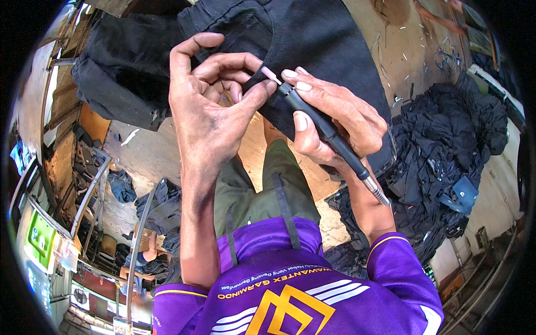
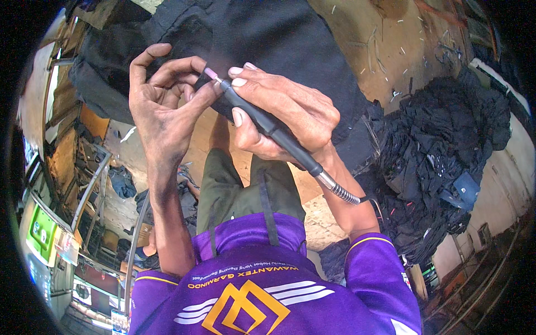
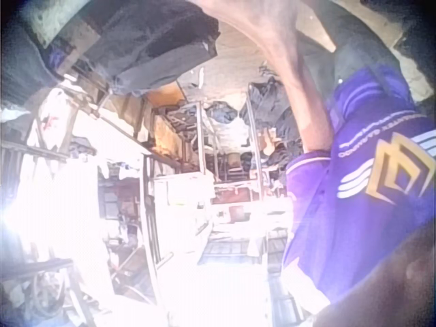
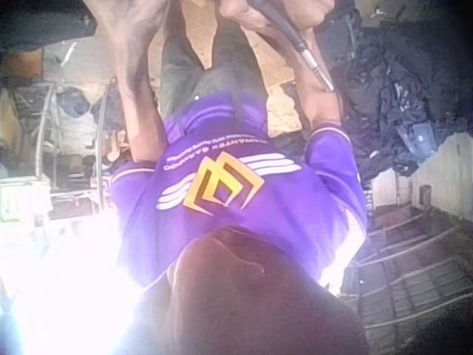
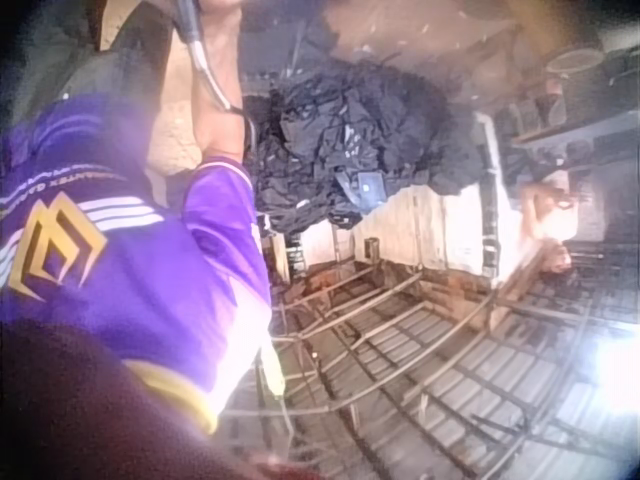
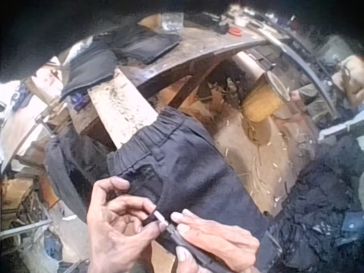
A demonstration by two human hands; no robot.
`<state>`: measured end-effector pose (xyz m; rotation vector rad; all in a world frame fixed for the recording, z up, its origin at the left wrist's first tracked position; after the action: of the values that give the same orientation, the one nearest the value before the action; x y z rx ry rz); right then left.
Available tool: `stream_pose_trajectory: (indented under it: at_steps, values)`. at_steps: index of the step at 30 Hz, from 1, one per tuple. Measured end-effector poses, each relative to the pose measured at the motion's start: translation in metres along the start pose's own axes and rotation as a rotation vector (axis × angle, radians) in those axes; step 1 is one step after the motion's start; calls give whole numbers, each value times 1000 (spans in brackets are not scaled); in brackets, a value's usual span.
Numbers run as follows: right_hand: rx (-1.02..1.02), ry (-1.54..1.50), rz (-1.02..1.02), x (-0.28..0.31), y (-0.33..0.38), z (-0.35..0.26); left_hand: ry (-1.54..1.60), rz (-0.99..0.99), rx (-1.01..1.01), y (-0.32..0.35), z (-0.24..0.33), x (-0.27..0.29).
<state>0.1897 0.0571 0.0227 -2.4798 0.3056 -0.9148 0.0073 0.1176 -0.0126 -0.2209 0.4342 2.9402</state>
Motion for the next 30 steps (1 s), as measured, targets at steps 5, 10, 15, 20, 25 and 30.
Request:
stream_pose_trajectory:
  at_steps: [5,10,15,20,25,30]
  values:
    - [-14,10,-9,3,-1,1,15,9,-3,1,-1,-1]
    - [-48,30,-22,4,-3,1,83,17,-1,1,-4,-2]
    - [-79,22,-26,5,-3,3,81,25,8,2,-6,-2]
    - [-98,21,-17,6,-3,4,113,37,10,2,-10,-3]
    - [-112,43,-21,8,-5,5,132,30,19,3,-11,-5]
    - [-176,30,-19,9,-7,6,119,17,12,3,-9,-5]
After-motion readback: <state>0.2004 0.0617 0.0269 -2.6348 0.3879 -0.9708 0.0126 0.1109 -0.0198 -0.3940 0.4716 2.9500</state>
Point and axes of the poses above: each hand's wrist, its own y-axis away from the middle knuckle, its own x-axis out of the back of the hand, z = x × y, the point moved 7 cm from there along -y, towards the middle knuckle, and after that the axes turned 11 degrees about y, right-handed, at the moved point
